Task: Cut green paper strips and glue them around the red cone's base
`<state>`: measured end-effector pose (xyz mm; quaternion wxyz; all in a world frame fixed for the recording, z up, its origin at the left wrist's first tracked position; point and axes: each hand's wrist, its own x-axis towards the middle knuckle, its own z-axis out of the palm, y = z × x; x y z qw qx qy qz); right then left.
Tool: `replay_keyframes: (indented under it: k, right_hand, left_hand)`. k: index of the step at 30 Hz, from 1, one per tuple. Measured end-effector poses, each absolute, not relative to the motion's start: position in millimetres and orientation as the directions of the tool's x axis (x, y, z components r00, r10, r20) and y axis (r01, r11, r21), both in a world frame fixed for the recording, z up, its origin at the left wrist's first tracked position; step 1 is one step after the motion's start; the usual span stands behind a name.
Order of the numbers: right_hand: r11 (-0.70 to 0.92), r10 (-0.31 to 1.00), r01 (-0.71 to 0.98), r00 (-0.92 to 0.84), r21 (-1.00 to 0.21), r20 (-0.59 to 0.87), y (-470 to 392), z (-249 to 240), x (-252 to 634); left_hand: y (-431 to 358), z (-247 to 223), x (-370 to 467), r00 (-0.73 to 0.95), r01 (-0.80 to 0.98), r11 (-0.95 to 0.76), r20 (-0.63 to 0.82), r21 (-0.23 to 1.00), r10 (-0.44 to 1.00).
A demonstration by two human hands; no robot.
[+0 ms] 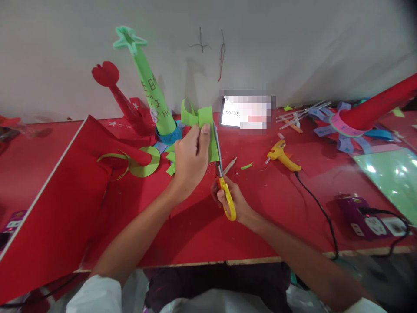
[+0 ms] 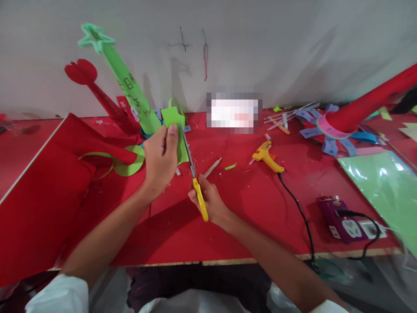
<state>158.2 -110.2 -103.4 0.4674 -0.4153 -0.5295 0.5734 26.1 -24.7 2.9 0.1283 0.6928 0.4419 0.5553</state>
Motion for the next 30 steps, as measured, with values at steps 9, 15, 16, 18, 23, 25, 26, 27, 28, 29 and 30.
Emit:
replay_keyframes:
  k: [9,15,16,18,23,25,26,27,28,29,30]
  right_hand:
    - [0.015,0.972,-0.177,-0.226,-0.984,0.056,-111.2,-105.5,159.7]
    - [-0.015,0.969,-0.201,-0.244,-0.979,0.035,-113.7,-105.2,161.8]
    - [-0.019,0.969,-0.197,-0.245,-0.98,0.031,-113.6,-103.6,162.2]
    - [-0.026,0.97,-0.181,-0.241,-0.983,0.019,-113.1,-99.9,162.7]
    - [-0.045,0.974,-0.163,-0.228,-0.986,-0.007,-111.4,-96.0,163.6]
    - [-0.041,0.973,-0.158,-0.231,-0.987,-0.003,-111.4,-98.4,164.1]
    - [-0.035,0.972,-0.155,-0.234,-0.987,0.002,-111.5,-100.0,164.3]
    - [-0.032,0.972,-0.154,-0.236,-0.988,0.006,-111.5,-101.8,164.2]
    - [-0.033,0.971,-0.156,-0.24,-0.987,0.006,-111.5,-103.4,164.0]
    - [-0.034,0.97,-0.161,-0.245,-0.986,0.006,-111.2,-104.5,163.4]
    - [-0.031,0.969,-0.163,-0.247,-0.986,0.01,-110.8,-105.0,162.7]
  left_hand:
    - [-27.8,0.6,30.6,0.008,0.434,-0.573,0.634,0.695,0.774]
    - [-27.4,0.0,30.4,-0.013,0.356,-0.523,0.564,0.774,0.826]
    - [-27.3,0.3,30.3,-0.015,0.343,-0.519,0.558,0.782,0.83]
    - [-27.2,1.0,30.1,-0.017,0.33,-0.523,0.559,0.786,0.829]
    - [-26.6,2.2,29.1,-0.021,0.351,-0.543,0.585,0.763,0.81]
    - [-26.5,2.2,28.7,-0.017,0.359,-0.544,0.588,0.758,0.809]
    - [-26.4,2.2,28.5,-0.016,0.364,-0.544,0.589,0.756,0.808]
    - [-26.2,2.2,28.3,-0.014,0.369,-0.546,0.592,0.752,0.806]
    - [-26.1,2.3,28.1,-0.012,0.376,-0.55,0.597,0.746,0.802]
    - [-26.0,2.4,27.9,-0.009,0.383,-0.552,0.601,0.74,0.799]
    - [-25.9,2.5,27.7,-0.005,0.392,-0.556,0.606,0.733,0.796]
